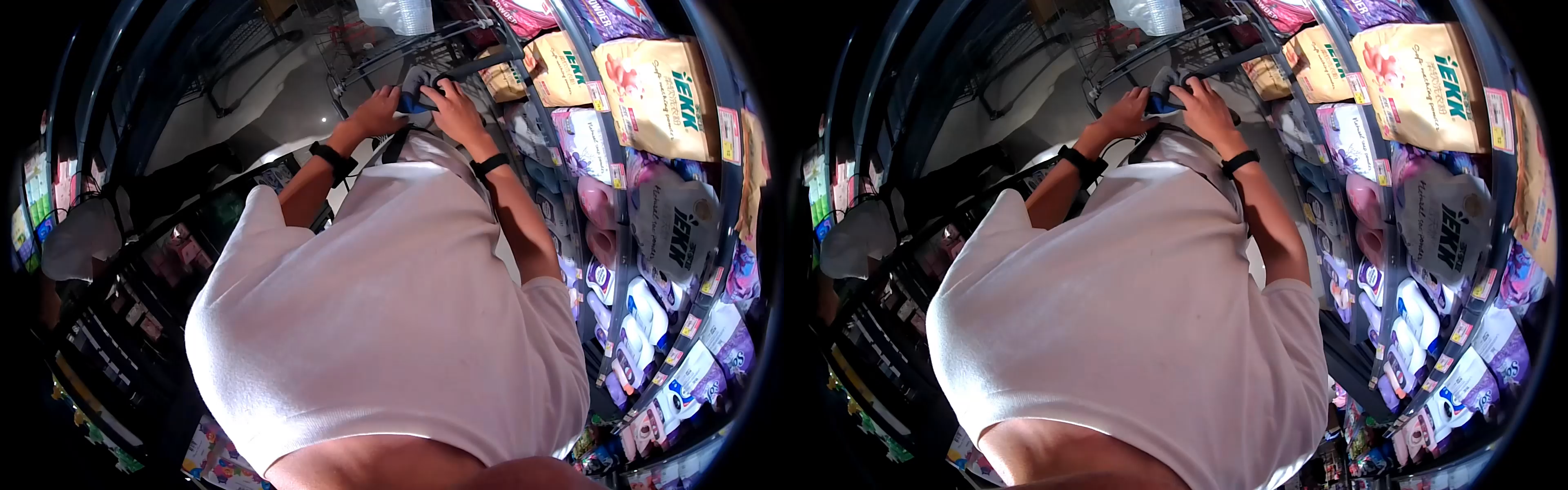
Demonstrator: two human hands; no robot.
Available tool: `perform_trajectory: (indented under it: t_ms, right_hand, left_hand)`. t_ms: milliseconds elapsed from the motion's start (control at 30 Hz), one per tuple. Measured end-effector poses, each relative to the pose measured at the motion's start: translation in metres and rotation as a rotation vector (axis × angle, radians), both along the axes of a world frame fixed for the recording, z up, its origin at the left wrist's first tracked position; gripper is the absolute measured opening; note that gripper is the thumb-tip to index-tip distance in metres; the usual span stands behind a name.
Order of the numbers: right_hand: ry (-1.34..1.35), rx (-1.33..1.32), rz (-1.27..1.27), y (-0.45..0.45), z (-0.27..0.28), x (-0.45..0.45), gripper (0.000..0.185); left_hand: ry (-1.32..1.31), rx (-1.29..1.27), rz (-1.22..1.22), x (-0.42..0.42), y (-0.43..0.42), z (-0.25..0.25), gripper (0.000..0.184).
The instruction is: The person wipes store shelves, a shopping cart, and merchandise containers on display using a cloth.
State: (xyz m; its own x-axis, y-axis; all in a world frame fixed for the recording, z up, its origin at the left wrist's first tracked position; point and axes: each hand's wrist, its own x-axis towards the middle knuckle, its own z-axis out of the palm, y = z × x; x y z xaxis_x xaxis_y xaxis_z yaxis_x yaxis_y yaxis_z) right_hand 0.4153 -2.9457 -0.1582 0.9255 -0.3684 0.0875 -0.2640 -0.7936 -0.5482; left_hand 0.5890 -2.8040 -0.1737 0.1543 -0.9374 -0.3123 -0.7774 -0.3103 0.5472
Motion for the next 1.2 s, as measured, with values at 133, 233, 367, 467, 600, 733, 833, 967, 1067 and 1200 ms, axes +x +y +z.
perform_trajectory:
  t_ms: [133,233,367,467,600,733,833,967,1067,1200]
  right_hand:
    - [0.040,-0.119,-0.154,-0.028,0.004,-0.006,0.056]
    - [0.115,-0.255,-0.270,-0.062,-0.007,-0.012,0.055]
    - [0.268,-0.427,-0.445,-0.083,0.006,-0.006,0.055]
    - [0.122,-0.368,-0.365,-0.082,-0.002,0.003,0.056]
    - [0.006,-0.216,-0.081,-0.042,-0.003,0.019,0.052]
    - [0.025,-0.066,0.088,0.000,-0.004,0.022,0.054]
    - [0.026,-0.058,0.161,0.001,-0.004,0.018,0.062]
    - [0.088,-0.080,0.130,-0.020,0.006,0.010,0.058]
    - [0.074,-0.068,-0.027,-0.049,-0.004,0.000,0.059]
    - [0.033,-0.222,-0.190,-0.096,-0.011,-0.021,0.058]
  left_hand:
    - [0.072,0.014,-0.006,-0.007,-0.043,-0.010,0.074]
    - [0.343,0.132,0.075,-0.012,-0.090,-0.010,0.080]
    - [0.452,0.016,0.114,-0.018,-0.130,-0.028,0.082]
    - [0.408,0.053,-0.006,-0.008,-0.137,-0.029,0.074]
    - [0.376,0.333,-0.225,0.032,-0.115,-0.054,0.067]
    - [0.400,0.490,-0.317,0.069,-0.062,-0.035,0.065]
    - [0.393,0.469,-0.313,0.072,-0.045,-0.028,0.058]
    - [0.391,0.483,-0.390,0.058,-0.071,-0.012,0.056]
    - [0.234,0.359,-0.444,0.039,-0.109,-0.031,0.054]
    - [0.095,0.185,-0.345,0.006,-0.155,-0.015,0.060]
